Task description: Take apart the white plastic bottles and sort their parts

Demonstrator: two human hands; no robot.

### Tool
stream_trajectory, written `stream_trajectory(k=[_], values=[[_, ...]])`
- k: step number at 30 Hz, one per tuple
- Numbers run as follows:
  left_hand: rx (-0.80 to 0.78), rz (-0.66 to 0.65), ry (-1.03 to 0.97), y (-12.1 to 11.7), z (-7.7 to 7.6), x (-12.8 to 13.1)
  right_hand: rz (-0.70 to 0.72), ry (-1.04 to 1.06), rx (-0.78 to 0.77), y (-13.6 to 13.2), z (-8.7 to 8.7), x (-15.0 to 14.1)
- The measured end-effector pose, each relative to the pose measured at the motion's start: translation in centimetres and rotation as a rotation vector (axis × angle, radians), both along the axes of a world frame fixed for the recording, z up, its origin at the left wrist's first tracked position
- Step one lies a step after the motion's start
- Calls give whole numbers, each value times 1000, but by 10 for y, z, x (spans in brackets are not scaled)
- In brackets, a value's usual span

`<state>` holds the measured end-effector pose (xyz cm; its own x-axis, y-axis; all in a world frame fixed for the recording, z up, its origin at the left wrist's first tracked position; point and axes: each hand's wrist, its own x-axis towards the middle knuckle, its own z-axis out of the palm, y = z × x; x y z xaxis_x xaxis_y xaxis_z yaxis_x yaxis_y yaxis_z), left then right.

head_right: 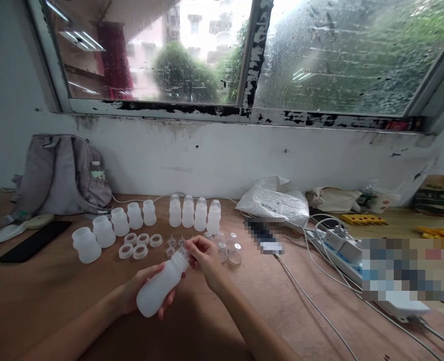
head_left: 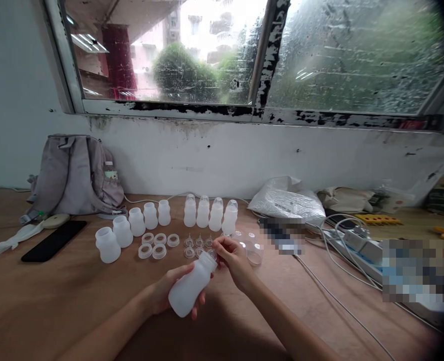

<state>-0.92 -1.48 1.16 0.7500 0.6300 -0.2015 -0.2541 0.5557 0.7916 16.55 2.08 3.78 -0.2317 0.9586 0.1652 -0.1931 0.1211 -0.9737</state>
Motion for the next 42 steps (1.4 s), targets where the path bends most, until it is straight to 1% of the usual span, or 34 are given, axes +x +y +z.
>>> stream_trajectory(k=[4,6,7,9,12,14,17,20,23,25,28,31,34,36,38,42], values=[[51,91,10,-2,2,2,64,-39,-29,2,1,3],[79,162,38,-2,3,3,68,-42,-9,2,0,4],[117,202,70,-2,3,4,63,-38,8,2,0,5],[268,295,157,-2,4,5,39,-22,38,2,0,5],[574,439,283,-1,7,7,12,-6,67,1,1,3],[725,501,365,0,7,8,5,-9,80,0,1,3],[826,515,459,-1,7,8,2,-11,105,0,2,3],[839,499,484,-1,5,7,-21,8,129,2,1,6],[847,542,476,-2,6,7,-78,24,131,6,-1,10],[888,564,473,-3,7,7,-119,22,123,9,-4,12],[990,575,511,-5,8,7,-142,11,118,11,-8,13],[1082,616,575,-7,7,7,-156,-13,116,11,-9,12],[1238,634,621,-6,8,3,-169,-40,122,11,-9,11],[1372,627,651,-6,12,-2,-170,-49,121,10,-9,11],[1473,620,695,-5,17,-6,-166,-55,120,10,-10,10],[1585,595,801,-3,26,-14,-149,-63,145,9,-12,9]])
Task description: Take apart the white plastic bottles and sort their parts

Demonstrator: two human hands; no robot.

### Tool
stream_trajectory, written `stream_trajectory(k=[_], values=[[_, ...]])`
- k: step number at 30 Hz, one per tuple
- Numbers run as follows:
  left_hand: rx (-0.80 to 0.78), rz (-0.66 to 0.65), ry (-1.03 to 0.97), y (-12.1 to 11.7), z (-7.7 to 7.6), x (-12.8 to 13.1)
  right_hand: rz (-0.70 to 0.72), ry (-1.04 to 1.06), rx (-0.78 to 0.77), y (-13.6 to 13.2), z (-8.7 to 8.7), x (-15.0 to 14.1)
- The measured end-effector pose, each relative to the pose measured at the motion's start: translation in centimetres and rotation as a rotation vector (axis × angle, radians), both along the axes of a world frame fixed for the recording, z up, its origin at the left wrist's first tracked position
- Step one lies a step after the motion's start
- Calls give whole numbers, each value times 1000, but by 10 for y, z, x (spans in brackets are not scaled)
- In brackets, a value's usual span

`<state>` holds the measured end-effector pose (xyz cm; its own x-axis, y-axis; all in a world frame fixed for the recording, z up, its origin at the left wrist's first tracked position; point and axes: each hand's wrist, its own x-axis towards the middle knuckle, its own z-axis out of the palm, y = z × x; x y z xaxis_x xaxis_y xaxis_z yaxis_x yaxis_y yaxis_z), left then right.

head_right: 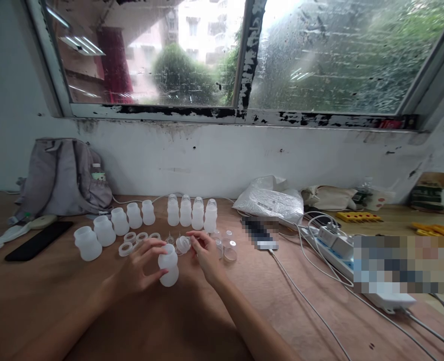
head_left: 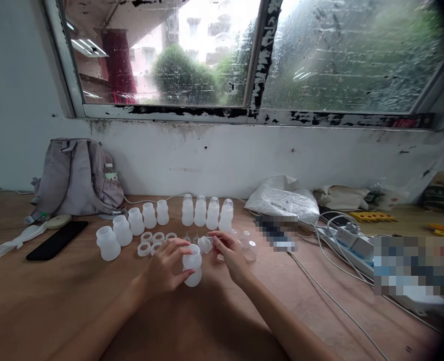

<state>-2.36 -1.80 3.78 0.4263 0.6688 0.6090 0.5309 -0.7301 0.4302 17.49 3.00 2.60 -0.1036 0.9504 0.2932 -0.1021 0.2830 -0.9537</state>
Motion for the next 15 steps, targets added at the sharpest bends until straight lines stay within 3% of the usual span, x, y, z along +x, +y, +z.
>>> stream_trajectory(k=[4,7,12,15], values=[[128,42,125,8,8,-13,-15,-35,-11,-1,-1,-1],[226,192,188,25,24,-28,-53,-124,27,-2,0,-2],[347,431,321,79,54,-45,-101,-354,220,-9,-1,-7],[323,477,416,112,53,-46,-64,-460,298,-16,-7,-13]])
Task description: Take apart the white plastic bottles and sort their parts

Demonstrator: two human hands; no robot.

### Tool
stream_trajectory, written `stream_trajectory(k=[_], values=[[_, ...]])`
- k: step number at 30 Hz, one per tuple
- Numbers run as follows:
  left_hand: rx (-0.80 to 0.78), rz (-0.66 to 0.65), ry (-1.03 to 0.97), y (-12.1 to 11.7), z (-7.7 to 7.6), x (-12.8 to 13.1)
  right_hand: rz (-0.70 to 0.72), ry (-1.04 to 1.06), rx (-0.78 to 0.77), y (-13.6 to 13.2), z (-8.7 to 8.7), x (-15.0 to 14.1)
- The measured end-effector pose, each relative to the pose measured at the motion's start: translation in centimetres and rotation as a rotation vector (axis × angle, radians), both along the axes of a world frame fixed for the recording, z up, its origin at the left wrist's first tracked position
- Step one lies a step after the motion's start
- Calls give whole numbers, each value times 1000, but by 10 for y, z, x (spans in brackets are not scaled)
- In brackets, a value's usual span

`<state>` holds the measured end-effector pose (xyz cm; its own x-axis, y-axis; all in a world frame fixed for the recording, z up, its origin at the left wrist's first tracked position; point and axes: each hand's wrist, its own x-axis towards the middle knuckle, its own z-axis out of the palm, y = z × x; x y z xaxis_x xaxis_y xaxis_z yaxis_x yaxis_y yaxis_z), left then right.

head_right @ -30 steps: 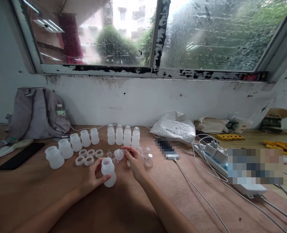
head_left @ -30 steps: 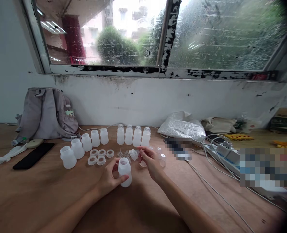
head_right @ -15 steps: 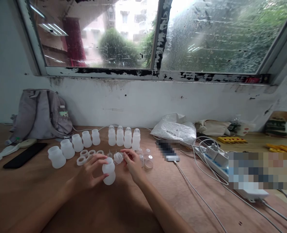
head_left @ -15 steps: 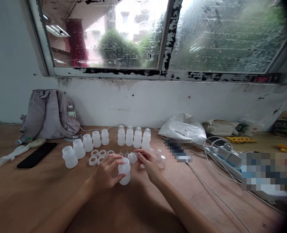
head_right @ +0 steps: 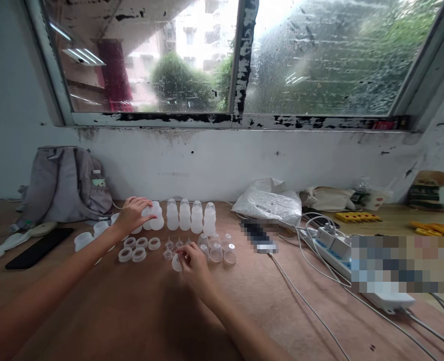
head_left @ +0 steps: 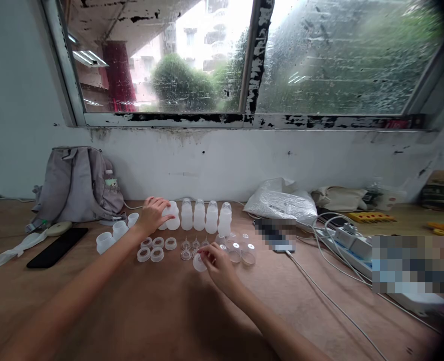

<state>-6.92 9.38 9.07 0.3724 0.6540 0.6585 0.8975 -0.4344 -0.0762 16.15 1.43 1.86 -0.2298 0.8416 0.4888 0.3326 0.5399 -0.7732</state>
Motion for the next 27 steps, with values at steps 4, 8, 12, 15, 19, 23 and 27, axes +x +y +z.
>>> stream_trajectory(k=[4,8,12,15,19,23,27], values=[[-16,54,51,27,-21,5,29,-184,43,-9,-12,-7],[4,101,77,38,-39,7,25,-368,64,-14,-18,-9],[5,133,63,44,-46,6,9,-494,72,-16,-19,-8],[1,143,56,47,-48,5,3,-541,67,-16,-18,-8],[-4,136,49,49,-50,5,1,-553,68,-16,-17,-8],[-1,140,32,47,-48,7,-2,-550,86,-15,-17,-8],[75,149,-91,24,-48,15,-14,-524,114,-12,-21,-8]])
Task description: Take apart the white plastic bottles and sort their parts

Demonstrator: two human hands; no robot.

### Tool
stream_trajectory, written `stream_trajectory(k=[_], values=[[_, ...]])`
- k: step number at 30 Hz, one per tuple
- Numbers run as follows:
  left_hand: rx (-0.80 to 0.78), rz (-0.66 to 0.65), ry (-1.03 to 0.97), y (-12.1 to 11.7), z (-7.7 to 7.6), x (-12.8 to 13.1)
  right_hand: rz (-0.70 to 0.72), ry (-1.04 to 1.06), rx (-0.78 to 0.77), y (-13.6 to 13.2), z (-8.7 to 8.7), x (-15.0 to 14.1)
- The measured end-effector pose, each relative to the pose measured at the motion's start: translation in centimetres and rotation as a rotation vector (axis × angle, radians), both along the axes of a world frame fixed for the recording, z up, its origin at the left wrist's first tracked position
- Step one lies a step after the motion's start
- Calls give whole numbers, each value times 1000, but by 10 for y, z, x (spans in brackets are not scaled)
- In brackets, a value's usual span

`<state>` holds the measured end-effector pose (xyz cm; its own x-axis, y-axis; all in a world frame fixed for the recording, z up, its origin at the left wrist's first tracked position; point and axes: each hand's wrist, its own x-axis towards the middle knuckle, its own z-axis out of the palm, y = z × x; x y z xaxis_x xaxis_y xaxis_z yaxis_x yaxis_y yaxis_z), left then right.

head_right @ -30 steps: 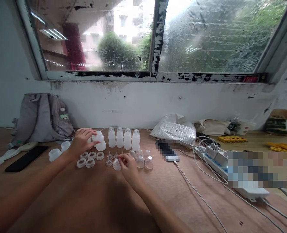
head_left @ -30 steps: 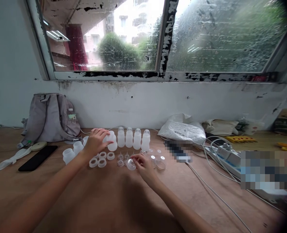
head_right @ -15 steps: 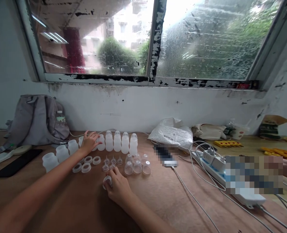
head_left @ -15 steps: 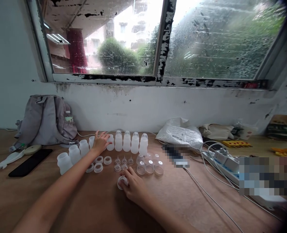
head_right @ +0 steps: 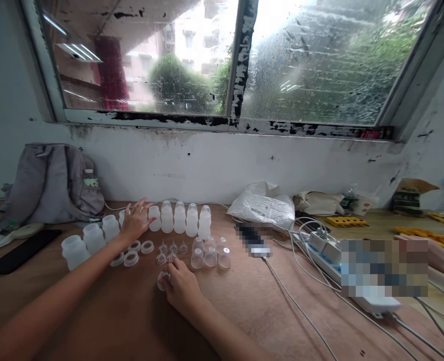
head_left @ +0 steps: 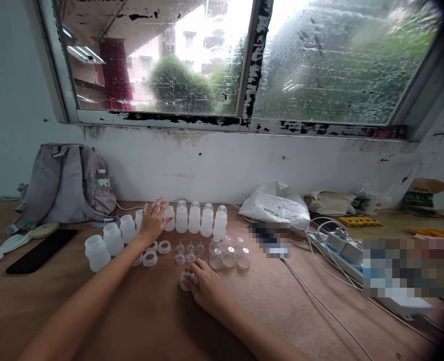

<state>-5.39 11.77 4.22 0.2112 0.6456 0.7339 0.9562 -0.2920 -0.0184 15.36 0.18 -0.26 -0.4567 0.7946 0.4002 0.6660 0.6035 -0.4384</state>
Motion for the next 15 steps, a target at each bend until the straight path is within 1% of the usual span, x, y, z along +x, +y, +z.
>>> stream_trajectory(k=[1,3,6,7,9,11,15], values=[[10,-20,-48,-11,-2,3,2,18,6,1,-1,0],[-32,-120,-122,-40,-10,10,9,69,23,3,-3,0],[-179,-328,-176,-88,-23,19,18,152,66,6,-4,-1],[-253,-391,-189,-102,-27,21,21,173,81,7,-4,-2],[-372,-488,-237,-123,-31,24,33,202,107,9,-4,-3],[-447,-529,-283,-132,-34,25,59,226,130,9,-4,-5],[-483,-530,-344,-130,-39,27,115,274,158,9,-6,-8]])
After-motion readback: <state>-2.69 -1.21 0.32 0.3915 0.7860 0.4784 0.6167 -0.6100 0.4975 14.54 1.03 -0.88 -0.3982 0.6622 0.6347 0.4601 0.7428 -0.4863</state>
